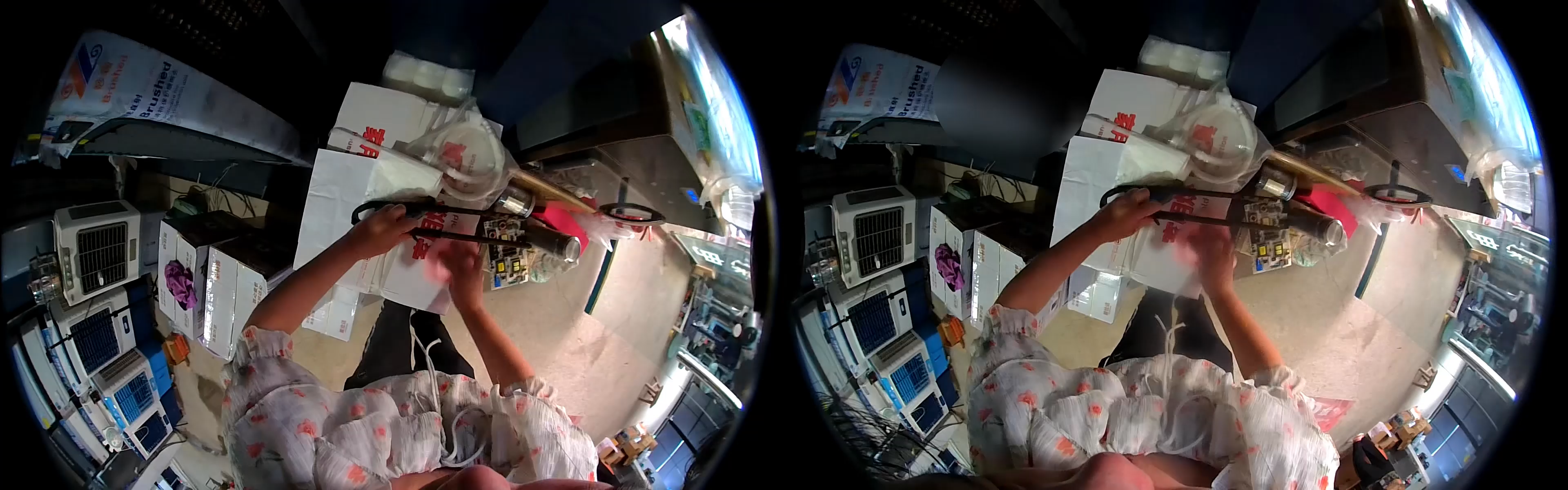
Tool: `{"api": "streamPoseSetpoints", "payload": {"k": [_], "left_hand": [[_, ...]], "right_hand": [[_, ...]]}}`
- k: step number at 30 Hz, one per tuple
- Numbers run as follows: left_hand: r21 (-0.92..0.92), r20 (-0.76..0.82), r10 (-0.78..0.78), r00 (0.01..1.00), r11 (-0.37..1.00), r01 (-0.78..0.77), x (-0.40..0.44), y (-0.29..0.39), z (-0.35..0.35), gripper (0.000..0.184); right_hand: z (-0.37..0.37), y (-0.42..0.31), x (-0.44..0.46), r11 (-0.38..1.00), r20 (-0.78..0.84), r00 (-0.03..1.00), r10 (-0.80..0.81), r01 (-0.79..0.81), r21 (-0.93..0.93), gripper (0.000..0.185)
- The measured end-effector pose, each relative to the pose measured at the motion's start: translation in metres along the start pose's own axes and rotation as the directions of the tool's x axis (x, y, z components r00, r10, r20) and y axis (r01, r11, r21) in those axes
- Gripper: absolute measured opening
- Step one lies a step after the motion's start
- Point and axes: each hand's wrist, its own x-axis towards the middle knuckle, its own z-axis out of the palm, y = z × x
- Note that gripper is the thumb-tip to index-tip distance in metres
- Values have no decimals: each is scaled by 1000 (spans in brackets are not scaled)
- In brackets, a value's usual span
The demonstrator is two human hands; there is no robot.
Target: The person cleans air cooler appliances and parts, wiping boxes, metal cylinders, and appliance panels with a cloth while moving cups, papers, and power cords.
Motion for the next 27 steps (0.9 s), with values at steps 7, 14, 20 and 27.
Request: {"api": "streamPoseSetpoints", "payload": {"k": [7,14,20,27], "left_hand": [[347,100,-6,995,937,-29,-35,25,38,22],[326,111,-115,987,943,74,-88,52,85,21],[326,84,-343,935,897,300,-96,53,73,29],[184,155,-522,839,849,495,-68,69,39,60]], "right_hand": [[-81,11,-112,985,225,959,173,-164,-59,49],[-139,36,-101,977,-2,979,204,-203,-71,47],[-144,21,-81,968,-5,977,215,-213,132,47],[-156,1,-82,982,-5,990,138,-137,128,45]]}}
